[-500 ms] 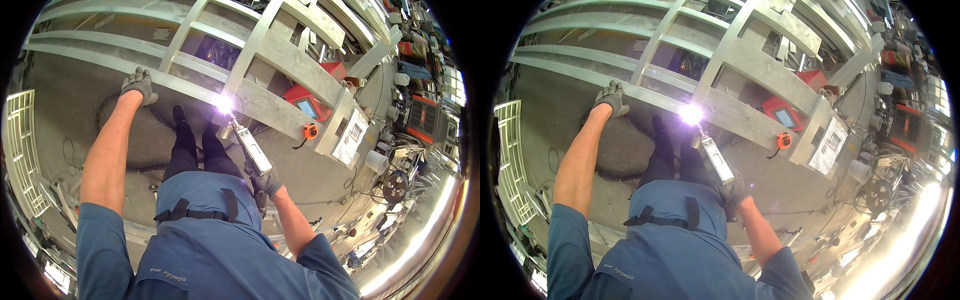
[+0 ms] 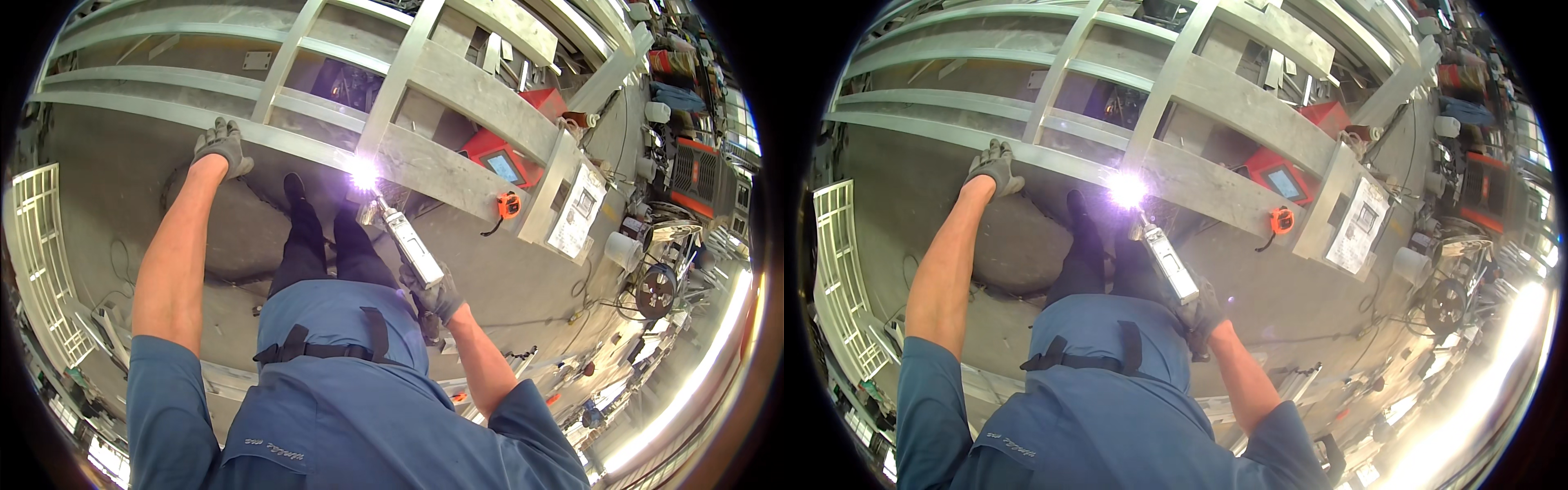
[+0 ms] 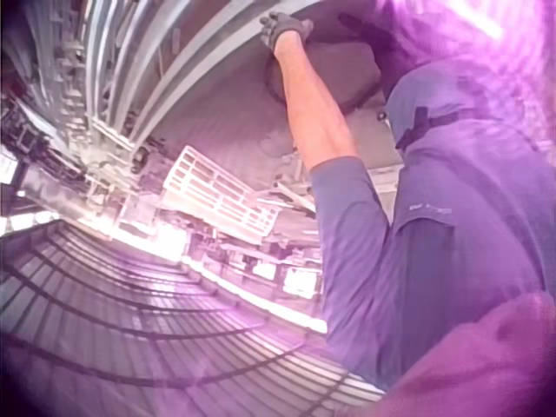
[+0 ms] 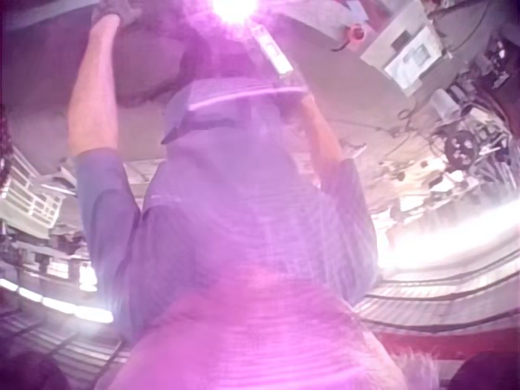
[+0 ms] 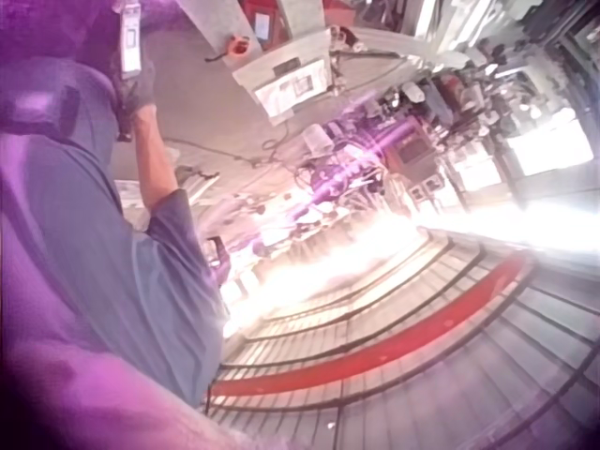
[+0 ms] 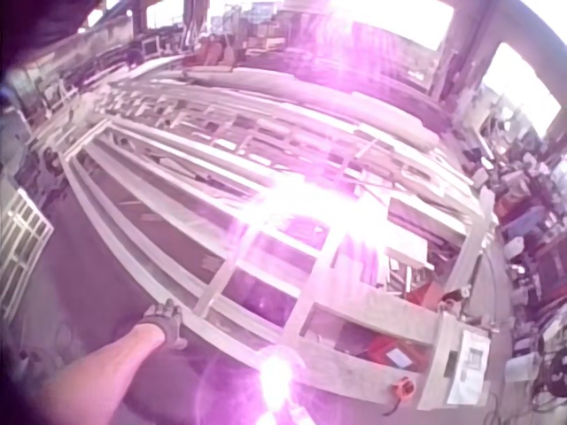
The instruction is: The person welds aluminum frame components in a workshop. They position and tack weld crossbars, measure spacing with a tape measure, and continue welding joints on a large metal frame structure.
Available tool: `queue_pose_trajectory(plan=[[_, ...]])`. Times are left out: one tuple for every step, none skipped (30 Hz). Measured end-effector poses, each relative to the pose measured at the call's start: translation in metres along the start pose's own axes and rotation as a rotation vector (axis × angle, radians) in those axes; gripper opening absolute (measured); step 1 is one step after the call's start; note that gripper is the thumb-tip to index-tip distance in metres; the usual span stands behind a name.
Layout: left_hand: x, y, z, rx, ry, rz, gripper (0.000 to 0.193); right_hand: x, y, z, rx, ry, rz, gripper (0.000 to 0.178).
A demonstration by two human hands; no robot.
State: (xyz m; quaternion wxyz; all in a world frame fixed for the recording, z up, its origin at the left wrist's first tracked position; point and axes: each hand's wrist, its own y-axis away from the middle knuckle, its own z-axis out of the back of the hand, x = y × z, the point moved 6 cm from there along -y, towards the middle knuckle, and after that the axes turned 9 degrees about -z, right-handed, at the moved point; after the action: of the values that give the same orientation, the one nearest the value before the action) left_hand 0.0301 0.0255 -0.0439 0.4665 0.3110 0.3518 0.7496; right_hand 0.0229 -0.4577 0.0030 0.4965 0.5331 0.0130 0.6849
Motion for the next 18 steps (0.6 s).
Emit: queue_pose_trajectory(plan=[[0.001, -0.001, -0.002, 0.002, -0.008, -0.001, 0.110, 0.005, 0.001, 0.002, 0.002, 0.012, -0.023, 0.025], [0.002, -0.003, -0.005, 0.003, -0.015, -0.002, 0.110, 0.007, 0.002, 0.003, 0.004, 0.025, -0.047, 0.025], [0.002, -0.003, -0.004, 0.002, -0.023, -0.004, 0.110, 0.004, 0.002, 0.001, -0.013, 0.044, -0.013, 0.025], [0.002, -0.003, -0.003, 0.006, -0.021, -0.007, 0.110, 0.001, 0.002, 0.000, -0.031, 0.063, 0.021, 0.026], [0.002, -0.003, -0.002, 0.009, -0.019, -0.010, 0.110, -0.002, 0.005, -0.003, 0.021, 0.138, 0.020, 0.023], [0.003, -0.001, 0.000, 0.011, -0.018, -0.011, 0.109, -0.018, 0.012, -0.006, -0.012, 0.154, 0.034, 0.021], [0.000, 0.003, 0.001, 0.014, -0.014, -0.005, 0.109, -0.026, 0.022, -0.010, -0.042, 0.174, 0.047, 0.019], [-0.004, 0.006, 0.003, 0.021, 0.001, -0.004, 0.110, -0.035, 0.028, -0.012, -0.049, 0.125, 0.034, 0.017], [-0.002, 0.003, -0.001, 0.014, -0.002, -0.003, 0.110, -0.022, 0.028, -0.009, -0.052, 0.077, 0.026, 0.016], [-0.001, 0.001, -0.003, 0.007, -0.005, -0.003, 0.111, -0.008, 0.028, -0.005, -0.056, 0.029, 0.020, 0.014], [0.002, -0.001, -0.006, 0.009, 0.001, 0.002, 0.111, 0.004, 0.026, -0.002, -0.067, 0.016, 0.038, 0.013], [0.001, -0.002, -0.005, 0.007, 0.003, 0.000, 0.111, 0.007, 0.022, -0.002, -0.088, 0.007, 0.055, 0.012], [0.001, -0.002, -0.004, 0.006, 0.006, -0.001, 0.112, 0.010, 0.019, -0.001, -0.109, -0.001, 0.073, 0.011], [0.000, -0.002, -0.004, 0.014, 0.003, 0.002, 0.111, 0.013, 0.015, 0.000, -0.128, -0.008, 0.090, 0.010], [-0.001, -0.001, -0.002, 0.020, -0.002, 0.006, 0.110, 0.017, 0.010, 0.001, -0.120, 0.000, 0.070, 0.010], [-0.001, 0.000, -0.001, 0.027, -0.006, 0.011, 0.109, 0.020, 0.004, 0.002, -0.111, -0.017, 0.043, 0.009], [0.000, 0.001, -0.001, 0.022, -0.003, 0.007, 0.109, 0.024, -0.003, 0.002, -0.103, -0.035, 0.016, 0.009], [0.002, 0.000, -0.002, 0.019, 0.002, 0.003, 0.110, 0.029, -0.007, 0.003, -0.096, -0.025, -0.004, 0.008]])
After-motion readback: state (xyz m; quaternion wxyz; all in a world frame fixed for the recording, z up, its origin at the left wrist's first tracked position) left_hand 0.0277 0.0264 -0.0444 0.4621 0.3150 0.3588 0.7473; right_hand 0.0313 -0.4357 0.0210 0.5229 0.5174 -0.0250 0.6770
